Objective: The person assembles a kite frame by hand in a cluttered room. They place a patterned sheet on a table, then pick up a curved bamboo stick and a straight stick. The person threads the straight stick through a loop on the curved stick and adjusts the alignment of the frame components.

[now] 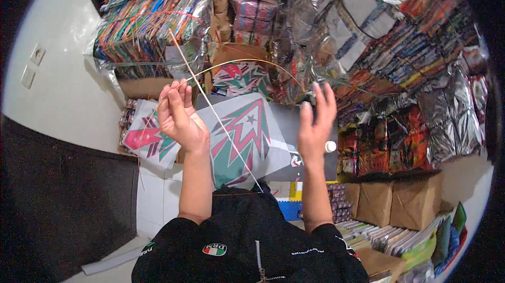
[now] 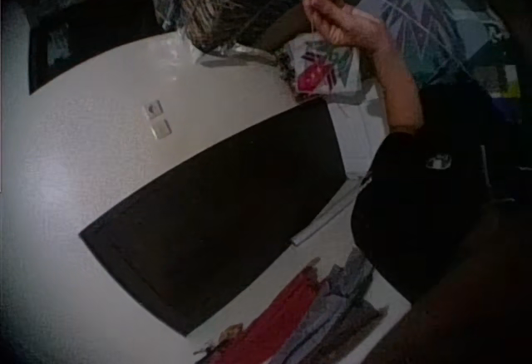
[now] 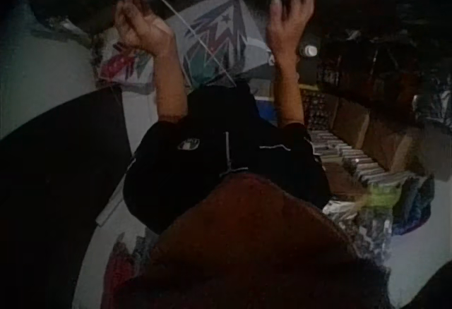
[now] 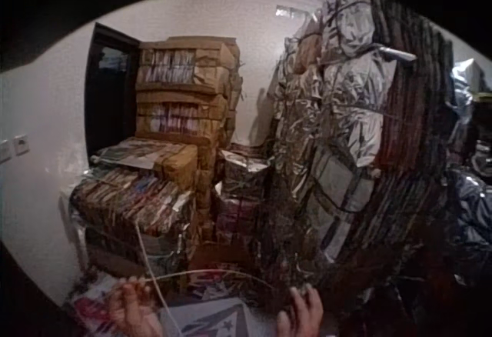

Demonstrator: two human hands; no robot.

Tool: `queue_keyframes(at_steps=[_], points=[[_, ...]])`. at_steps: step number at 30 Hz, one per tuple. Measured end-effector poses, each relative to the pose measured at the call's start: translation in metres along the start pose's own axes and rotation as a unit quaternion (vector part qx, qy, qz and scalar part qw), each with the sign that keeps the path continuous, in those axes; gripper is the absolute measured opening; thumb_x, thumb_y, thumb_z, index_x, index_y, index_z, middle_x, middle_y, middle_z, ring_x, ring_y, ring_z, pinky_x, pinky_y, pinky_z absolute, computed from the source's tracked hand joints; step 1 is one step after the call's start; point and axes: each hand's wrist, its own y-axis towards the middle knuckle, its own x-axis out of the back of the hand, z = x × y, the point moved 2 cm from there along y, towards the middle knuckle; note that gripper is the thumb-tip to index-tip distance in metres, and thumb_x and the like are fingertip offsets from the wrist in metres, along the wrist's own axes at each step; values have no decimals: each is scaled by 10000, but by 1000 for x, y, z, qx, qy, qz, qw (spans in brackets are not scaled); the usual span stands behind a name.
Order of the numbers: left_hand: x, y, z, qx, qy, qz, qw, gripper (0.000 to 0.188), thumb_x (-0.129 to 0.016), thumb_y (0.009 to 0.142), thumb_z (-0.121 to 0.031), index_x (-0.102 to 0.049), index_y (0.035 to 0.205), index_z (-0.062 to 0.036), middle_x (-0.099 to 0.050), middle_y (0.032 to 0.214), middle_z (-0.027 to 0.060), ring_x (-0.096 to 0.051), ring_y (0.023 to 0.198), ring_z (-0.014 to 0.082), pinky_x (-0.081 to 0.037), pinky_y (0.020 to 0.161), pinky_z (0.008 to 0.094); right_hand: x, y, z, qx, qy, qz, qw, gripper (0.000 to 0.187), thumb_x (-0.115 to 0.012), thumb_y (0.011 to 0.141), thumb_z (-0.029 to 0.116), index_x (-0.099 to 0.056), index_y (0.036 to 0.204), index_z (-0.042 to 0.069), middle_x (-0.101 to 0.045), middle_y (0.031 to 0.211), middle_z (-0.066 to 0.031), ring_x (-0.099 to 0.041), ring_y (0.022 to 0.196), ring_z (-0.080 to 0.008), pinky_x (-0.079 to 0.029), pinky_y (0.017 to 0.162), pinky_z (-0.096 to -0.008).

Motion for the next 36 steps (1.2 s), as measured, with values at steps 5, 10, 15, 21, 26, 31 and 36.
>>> queue_keyframes(at_steps=[5,10,15,21,26,31,36], points=[[-3,1,-15,2,-24,4,1000,174,-589,1024,-73,-642,1171,4,-705,1153,159,-712,1034,251,-600,903,346,-26,3,43,37,-11,-3,999,599,-640,927,232,-477,1475,52,-332,1570,-251,-266,1456,-466,-206,1196,-543],[3,6,-29,-5,-24,10,1000,179,-584,1028,-82,-640,1176,2,-705,1155,152,-711,1047,250,-604,902,342,-30,-16,45,8,-25,-9,1000,575,-620,954,247,-477,1472,42,-322,1569,-259,-248,1462,-463,-200,1195,-550],[7,8,-41,-9,-36,16,999,181,-586,1027,-83,-641,1176,3,-707,1153,153,-711,1047,247,-605,897,336,-38,-24,53,-3,-19,-6,1000,570,-617,963,252,-475,1471,36,-307,1570,-268,-237,1464,-465,-190,1198,-549],[10,7,-47,-5,-43,37,998,174,-591,1025,-97,-641,1175,-25,-717,1157,140,-704,1069,249,-606,900,329,-41,-23,76,33,-37,-4,999,574,-628,953,260,-486,1471,55,-293,1580,-264,-220,1469,-470,-181,1194,-568],[12,7,-51,-9,-37,19,999,171,-580,1030,-87,-632,1174,-11,-712,1150,151,-711,1053,252,-607,893,332,-37,-33,62,5,-79,-15,997,564,-627,953,284,-506,1458,65,-298,1576,-268,-221,1466,-483,-184,1190,-574],[10,6,-50,-11,-35,19,999,177,-578,1031,-88,-626,1181,-6,-712,1148,152,-711,1052,254,-609,889,330,-43,-33,54,-5,-102,-25,994,562,-636,944,303,-526,1443,69,-307,1568,-273,-229,1458,-490,-191,1185,-583],[9,5,-48,-10,-38,23,999,184,-595,1022,-97,-628,1177,-4,-714,1147,151,-703,1057,243,-612,892,324,-45,-19,78,45,-127,-33,990,550,-643,934,325,-556,1417,75,-323,1561,-270,-242,1453,-488,-193,1180,-596]])
